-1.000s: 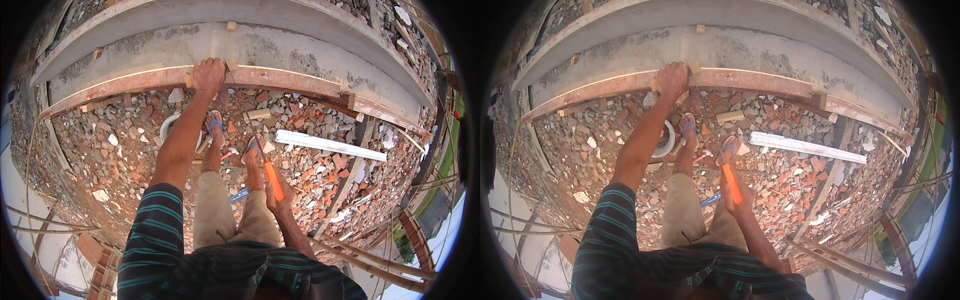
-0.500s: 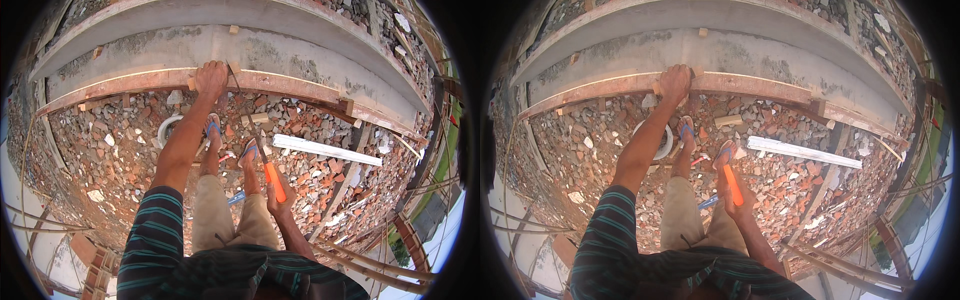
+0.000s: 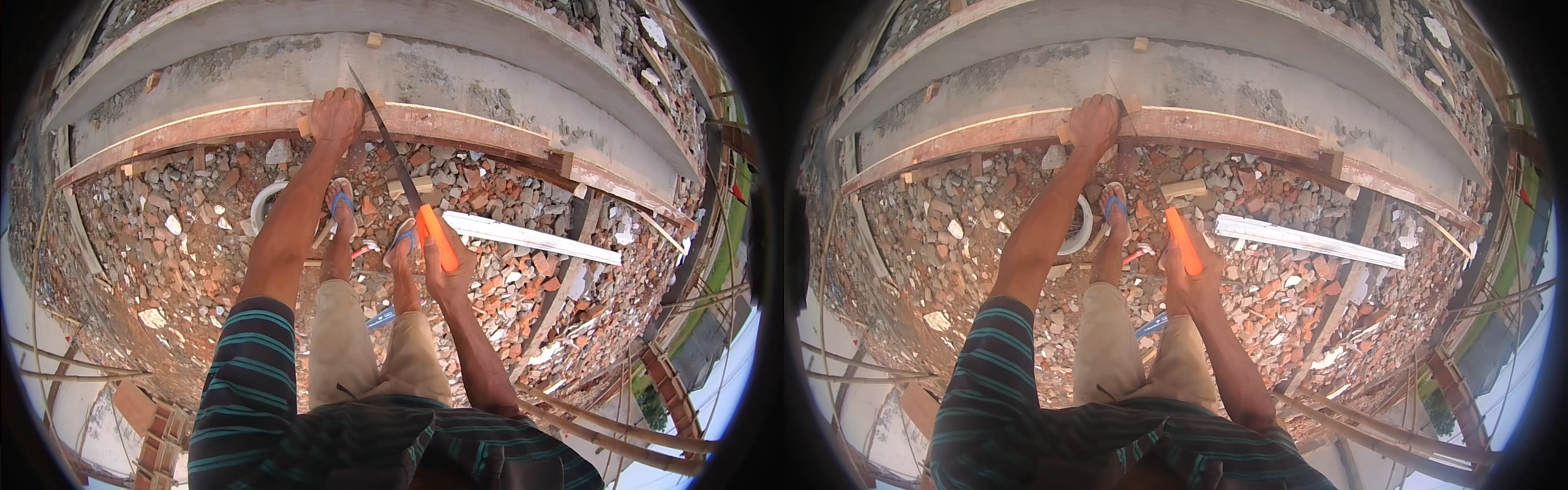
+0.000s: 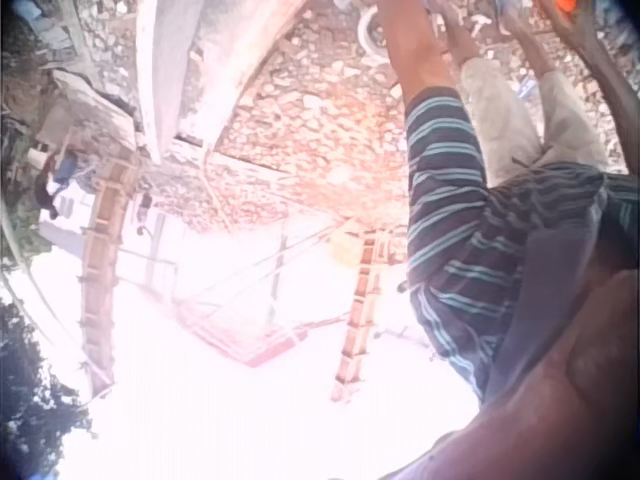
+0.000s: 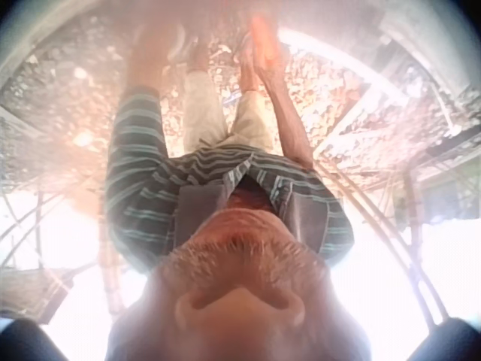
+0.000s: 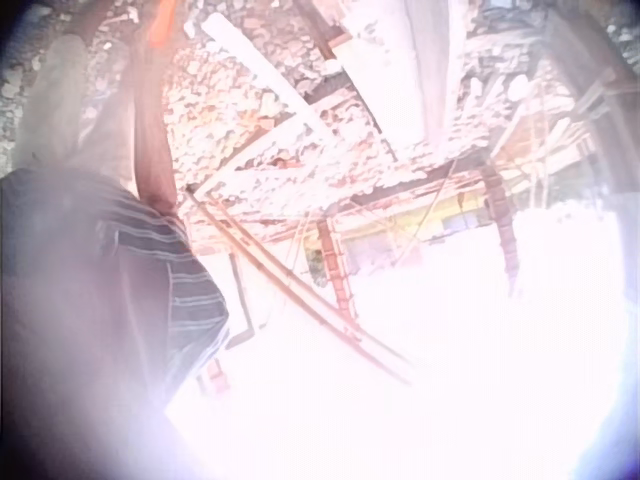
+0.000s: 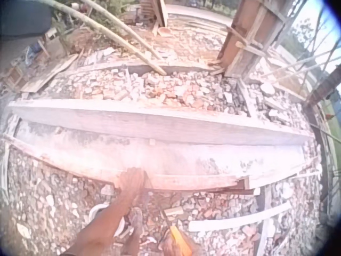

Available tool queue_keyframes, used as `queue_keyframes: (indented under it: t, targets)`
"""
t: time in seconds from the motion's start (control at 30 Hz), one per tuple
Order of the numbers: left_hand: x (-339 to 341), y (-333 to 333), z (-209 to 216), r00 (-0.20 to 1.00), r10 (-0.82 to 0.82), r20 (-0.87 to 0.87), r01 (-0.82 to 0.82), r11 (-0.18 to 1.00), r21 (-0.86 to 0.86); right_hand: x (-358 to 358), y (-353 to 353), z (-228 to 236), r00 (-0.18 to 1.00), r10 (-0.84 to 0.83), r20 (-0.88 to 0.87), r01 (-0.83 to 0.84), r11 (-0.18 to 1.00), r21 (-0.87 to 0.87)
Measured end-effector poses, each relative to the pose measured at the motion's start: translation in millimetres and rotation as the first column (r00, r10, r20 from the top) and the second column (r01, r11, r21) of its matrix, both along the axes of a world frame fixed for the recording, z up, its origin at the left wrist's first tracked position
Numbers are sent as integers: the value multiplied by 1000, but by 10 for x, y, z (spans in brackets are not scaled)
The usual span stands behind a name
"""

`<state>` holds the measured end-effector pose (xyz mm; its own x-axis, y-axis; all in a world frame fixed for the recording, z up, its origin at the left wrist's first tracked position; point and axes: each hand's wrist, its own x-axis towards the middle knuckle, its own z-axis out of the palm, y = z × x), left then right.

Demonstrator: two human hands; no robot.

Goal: The person assembles a curved wooden formwork by placing small wooden blocks against a curved beam and securing them with nails. They use a hammer to drive nails and a hand saw to trim a block to fit the curve.

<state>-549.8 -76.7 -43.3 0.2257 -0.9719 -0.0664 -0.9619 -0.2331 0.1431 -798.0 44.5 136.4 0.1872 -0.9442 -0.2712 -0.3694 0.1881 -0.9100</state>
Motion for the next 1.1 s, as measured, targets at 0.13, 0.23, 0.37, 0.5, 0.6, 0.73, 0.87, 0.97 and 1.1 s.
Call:
queue_keyframes:
  t: [0.13,0.23,0.37,0.5,0.6,0.73,0.87,0.97,1.1]
  targets:
    - [27,-57,0,996,-77,34,76,997,31,663,-810,-528,999,-2,47,1,999,42]
    - [-17,31,-36,999,-44,14,44,999,-16,196,-123,-317,1000,-24,9,24,999,-35]
    - [17,-1,-29,998,-36,47,39,997,-66,-319,254,194,996,61,-66,-65,996,-60]
    - [30,-81,-39,995,-104,10,105,991,-81,627,-655,-533,1000,7,21,-5,995,-97]
    - [-14,-48,10,996,-85,13,86,996,-16,782,-819,-508,997,53,-58,-53,999,-4]
    - [61,-17,-19,999,-35,12,35,996,-83,-134,376,220,966,70,-249,-61,997,47]
    - [23,7,-10,998,-57,8,57,993,-104,105,117,-49,994,19,-111,-35,990,-140]
    - [0,-49,-2,995,-99,9,100,992,-84,793,-931,-500,998,51,-47,-49,998,37]
    - [-20,2,34,997,-77,-9,77,997,25,393,-174,-446,998,-15,-63,14,999,-30]
